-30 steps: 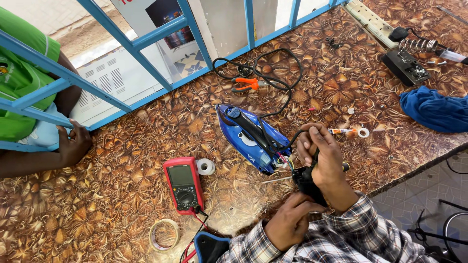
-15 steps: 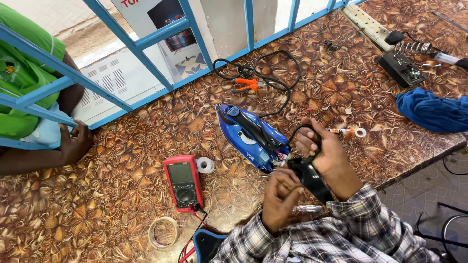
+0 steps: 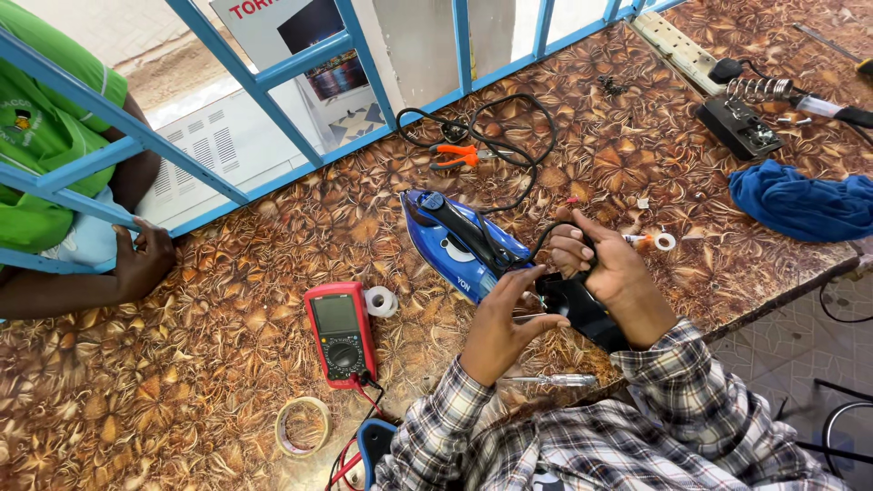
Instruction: The person repairs an electric iron by dismantling its handle and internal components, checking the internal wiring and heating element, and then reassembling the iron on a workbench.
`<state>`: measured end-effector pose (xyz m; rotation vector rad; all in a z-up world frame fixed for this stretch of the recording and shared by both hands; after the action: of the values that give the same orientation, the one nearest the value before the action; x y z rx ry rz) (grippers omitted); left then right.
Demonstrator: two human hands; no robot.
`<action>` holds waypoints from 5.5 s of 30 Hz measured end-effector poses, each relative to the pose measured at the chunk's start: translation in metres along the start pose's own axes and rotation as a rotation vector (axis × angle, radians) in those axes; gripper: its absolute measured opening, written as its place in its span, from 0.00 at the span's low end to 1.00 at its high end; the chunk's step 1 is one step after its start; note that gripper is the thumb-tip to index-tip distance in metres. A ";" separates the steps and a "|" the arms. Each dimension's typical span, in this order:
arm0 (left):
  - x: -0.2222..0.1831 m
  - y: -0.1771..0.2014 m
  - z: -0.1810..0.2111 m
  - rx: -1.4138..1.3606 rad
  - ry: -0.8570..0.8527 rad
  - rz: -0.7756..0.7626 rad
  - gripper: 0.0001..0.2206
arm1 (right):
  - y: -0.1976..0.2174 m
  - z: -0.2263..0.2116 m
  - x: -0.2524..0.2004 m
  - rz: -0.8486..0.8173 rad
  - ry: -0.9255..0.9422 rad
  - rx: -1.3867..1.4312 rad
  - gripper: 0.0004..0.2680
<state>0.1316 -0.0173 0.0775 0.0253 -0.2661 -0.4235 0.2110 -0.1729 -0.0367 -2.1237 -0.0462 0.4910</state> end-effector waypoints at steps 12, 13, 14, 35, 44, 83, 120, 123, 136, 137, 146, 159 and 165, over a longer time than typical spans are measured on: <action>-0.002 -0.016 -0.003 -0.074 0.038 -0.170 0.32 | 0.006 0.003 -0.003 -0.034 -0.020 -0.001 0.10; -0.002 -0.016 -0.003 -0.073 0.035 -0.171 0.32 | 0.001 0.003 -0.009 -0.035 -0.018 -0.002 0.10; -0.001 -0.014 -0.004 -0.034 0.028 -0.140 0.31 | -0.004 0.001 -0.014 -0.038 0.009 -0.140 0.11; -0.003 0.001 -0.017 -0.078 0.141 0.075 0.28 | -0.037 -0.015 -0.111 0.242 0.105 -0.935 0.20; -0.033 0.000 -0.020 -0.340 0.315 -0.025 0.34 | -0.048 -0.010 -0.118 0.284 0.204 -1.181 0.15; -0.087 -0.041 -0.162 -1.681 0.536 0.479 0.23 | -0.081 0.000 -0.136 -0.053 0.384 -1.301 0.20; -0.077 -0.021 -0.107 -1.007 0.348 0.333 0.25 | -0.026 0.006 -0.137 0.286 -0.035 -1.892 0.12; -0.073 -0.022 -0.095 -0.924 0.300 0.296 0.27 | -0.032 0.009 -0.133 0.238 0.053 -1.865 0.09; -0.055 -0.026 -0.012 -0.786 0.171 0.021 0.29 | -0.021 0.007 -0.132 0.199 0.157 -1.786 0.16; -0.058 -0.027 -0.016 -0.793 0.137 0.028 0.28 | -0.009 0.007 -0.129 0.197 0.130 -1.722 0.17; -0.056 -0.015 -0.014 -0.391 0.235 0.072 0.31 | 0.025 0.014 -0.113 0.093 0.081 -1.502 0.28; -0.080 -0.041 -0.084 -0.850 0.428 0.146 0.21 | -0.057 0.006 -0.140 0.507 -0.433 -1.558 0.25; -0.083 -0.045 -0.096 -0.876 0.442 0.129 0.19 | -0.069 -0.017 -0.149 0.571 0.057 -1.683 0.25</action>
<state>0.0655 -0.0269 -0.0393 -0.7449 0.3663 -0.3665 0.0911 -0.1791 0.0760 -3.8370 0.2925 0.8835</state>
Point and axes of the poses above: each hand's wrist, its own x-axis towards the middle knuckle, its own y-axis out of the back of the hand, z = x × y, the point moved 9 cm from there along x, towards the middle knuckle, and after that the axes turned 15 degrees about -x, right-handed, at the moved point
